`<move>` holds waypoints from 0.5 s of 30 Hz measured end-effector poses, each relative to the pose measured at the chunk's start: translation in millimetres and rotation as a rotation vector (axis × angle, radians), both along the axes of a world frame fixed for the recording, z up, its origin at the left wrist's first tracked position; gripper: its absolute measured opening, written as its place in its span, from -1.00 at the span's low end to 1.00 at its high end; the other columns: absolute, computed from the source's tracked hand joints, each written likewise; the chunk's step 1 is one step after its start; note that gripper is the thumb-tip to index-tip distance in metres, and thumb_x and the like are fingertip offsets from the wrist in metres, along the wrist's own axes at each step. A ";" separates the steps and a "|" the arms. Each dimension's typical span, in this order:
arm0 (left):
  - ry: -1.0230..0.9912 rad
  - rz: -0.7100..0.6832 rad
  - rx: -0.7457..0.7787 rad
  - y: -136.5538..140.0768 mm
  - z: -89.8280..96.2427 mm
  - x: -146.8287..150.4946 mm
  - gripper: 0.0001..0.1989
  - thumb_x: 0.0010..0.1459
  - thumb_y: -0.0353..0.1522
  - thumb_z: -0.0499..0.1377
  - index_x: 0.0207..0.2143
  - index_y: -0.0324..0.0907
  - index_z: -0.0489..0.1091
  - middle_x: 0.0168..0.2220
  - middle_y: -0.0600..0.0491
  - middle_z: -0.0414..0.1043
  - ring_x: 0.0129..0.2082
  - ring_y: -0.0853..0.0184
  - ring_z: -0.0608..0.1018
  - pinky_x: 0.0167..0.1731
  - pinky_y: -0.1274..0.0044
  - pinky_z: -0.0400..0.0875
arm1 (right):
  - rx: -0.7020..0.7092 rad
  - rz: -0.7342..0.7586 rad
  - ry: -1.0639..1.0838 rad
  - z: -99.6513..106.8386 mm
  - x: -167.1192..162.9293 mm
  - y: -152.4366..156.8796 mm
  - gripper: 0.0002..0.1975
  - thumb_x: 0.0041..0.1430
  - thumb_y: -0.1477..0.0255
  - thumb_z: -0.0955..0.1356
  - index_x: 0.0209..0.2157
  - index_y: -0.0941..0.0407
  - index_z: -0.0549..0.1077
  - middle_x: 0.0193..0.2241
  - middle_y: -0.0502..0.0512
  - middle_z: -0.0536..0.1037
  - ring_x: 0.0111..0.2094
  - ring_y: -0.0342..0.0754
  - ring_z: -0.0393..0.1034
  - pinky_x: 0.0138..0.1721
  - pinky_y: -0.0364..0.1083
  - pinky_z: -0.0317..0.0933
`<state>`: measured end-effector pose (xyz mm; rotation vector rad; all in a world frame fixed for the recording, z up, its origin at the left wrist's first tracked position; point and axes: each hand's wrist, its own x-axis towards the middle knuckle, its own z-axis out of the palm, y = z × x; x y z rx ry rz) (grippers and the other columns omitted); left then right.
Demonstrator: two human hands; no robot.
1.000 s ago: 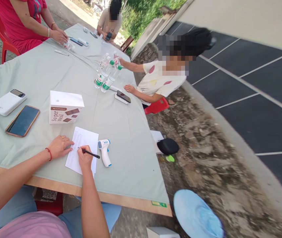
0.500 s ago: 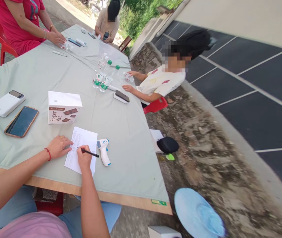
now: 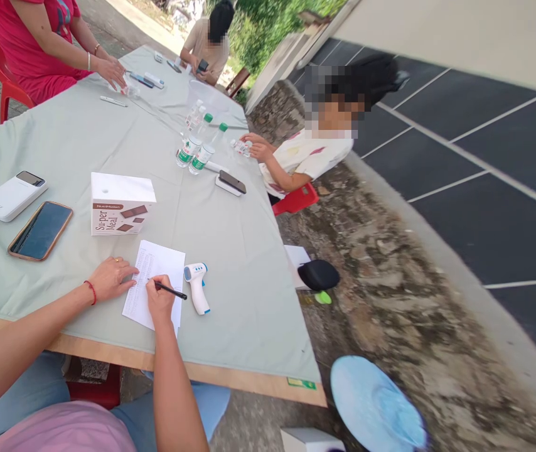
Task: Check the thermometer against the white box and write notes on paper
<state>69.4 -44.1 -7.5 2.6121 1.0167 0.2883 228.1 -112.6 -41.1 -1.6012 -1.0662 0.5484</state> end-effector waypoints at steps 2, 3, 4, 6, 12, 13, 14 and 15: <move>0.011 0.000 0.000 0.1 0.0 -0.1 -0.74 0.23 -0.26 0.10 -0.10 -0.16 0.46 -0.33 -0.04 0.48 -0.21 0.16 0.48 -0.24 0.37 0.25 | -0.002 0.002 -0.002 -0.3 0.2 -0.1 -0.86 -0.02 0.32 0.27 -0.54 0.08 0.30 -0.60 -0.08 0.35 -0.50 -0.11 0.20 -0.40 -0.11 0.14; 0.017 0.001 -0.001 0.1 0.1 -0.2 -0.73 0.23 -0.26 0.10 -0.10 -0.16 0.46 -0.33 -0.04 0.48 -0.21 0.16 0.48 -0.24 0.38 0.25 | -0.003 0.002 -0.001 -0.3 0.2 -0.2 -0.87 -0.02 0.32 0.27 -0.54 0.08 0.30 -0.60 -0.08 0.35 -0.49 -0.11 0.20 -0.40 -0.10 0.14; 0.021 0.001 -0.001 0.1 0.2 -0.3 -0.73 0.23 -0.26 0.10 -0.09 -0.16 0.46 -0.33 -0.03 0.48 -0.21 0.16 0.48 -0.24 0.38 0.25 | -0.004 0.003 -0.001 -0.3 0.2 -0.3 -0.87 -0.02 0.33 0.27 -0.55 0.08 0.29 -0.61 -0.08 0.34 -0.49 -0.11 0.20 -0.40 -0.10 0.13; 0.022 0.001 -0.002 0.2 0.4 -0.4 -0.73 0.23 -0.26 0.10 -0.09 -0.16 0.45 -0.33 -0.03 0.48 -0.21 0.17 0.48 -0.24 0.38 0.25 | -0.005 0.004 0.002 -0.2 0.0 -0.7 -0.87 -0.03 0.33 0.27 -0.55 0.07 0.29 -0.61 -0.08 0.33 -0.50 -0.11 0.20 -0.40 -0.11 0.13; 0.022 0.000 0.001 0.1 0.5 -0.5 -0.72 0.23 -0.27 0.10 -0.08 -0.17 0.46 -0.32 -0.04 0.49 -0.22 0.17 0.48 -0.22 0.36 0.27 | -0.003 -0.038 0.032 0.4 -0.1 -1.0 -0.87 -0.03 0.32 0.28 -0.54 0.08 0.30 -0.60 -0.08 0.34 -0.49 -0.11 0.20 -0.40 -0.11 0.14; 0.023 0.000 0.002 0.1 0.5 -0.6 -0.72 0.23 -0.27 0.10 -0.08 -0.17 0.46 -0.32 -0.04 0.49 -0.22 0.17 0.48 -0.22 0.36 0.27 | -0.006 -0.034 0.026 0.3 0.0 -0.8 -0.87 -0.03 0.32 0.27 -0.54 0.08 0.30 -0.60 -0.08 0.34 -0.49 -0.11 0.21 -0.40 -0.11 0.14; 0.021 -0.002 0.004 0.2 0.6 -0.7 -0.72 0.23 -0.26 0.10 -0.08 -0.17 0.46 -0.32 -0.04 0.49 -0.22 0.17 0.48 -0.22 0.36 0.27 | -0.010 -0.027 0.019 0.0 0.1 -0.6 -0.87 -0.03 0.33 0.27 -0.53 0.08 0.30 -0.60 -0.08 0.34 -0.49 -0.11 0.21 -0.39 -0.11 0.14; 0.020 -0.004 0.005 0.3 0.6 -0.7 -0.72 0.23 -0.26 0.10 -0.08 -0.17 0.46 -0.33 -0.04 0.49 -0.22 0.17 0.48 -0.22 0.36 0.27 | -0.013 -0.021 0.013 -0.5 0.1 -0.5 -0.87 -0.02 0.32 0.27 -0.53 0.08 0.30 -0.60 -0.08 0.34 -0.49 -0.11 0.21 -0.39 -0.11 0.14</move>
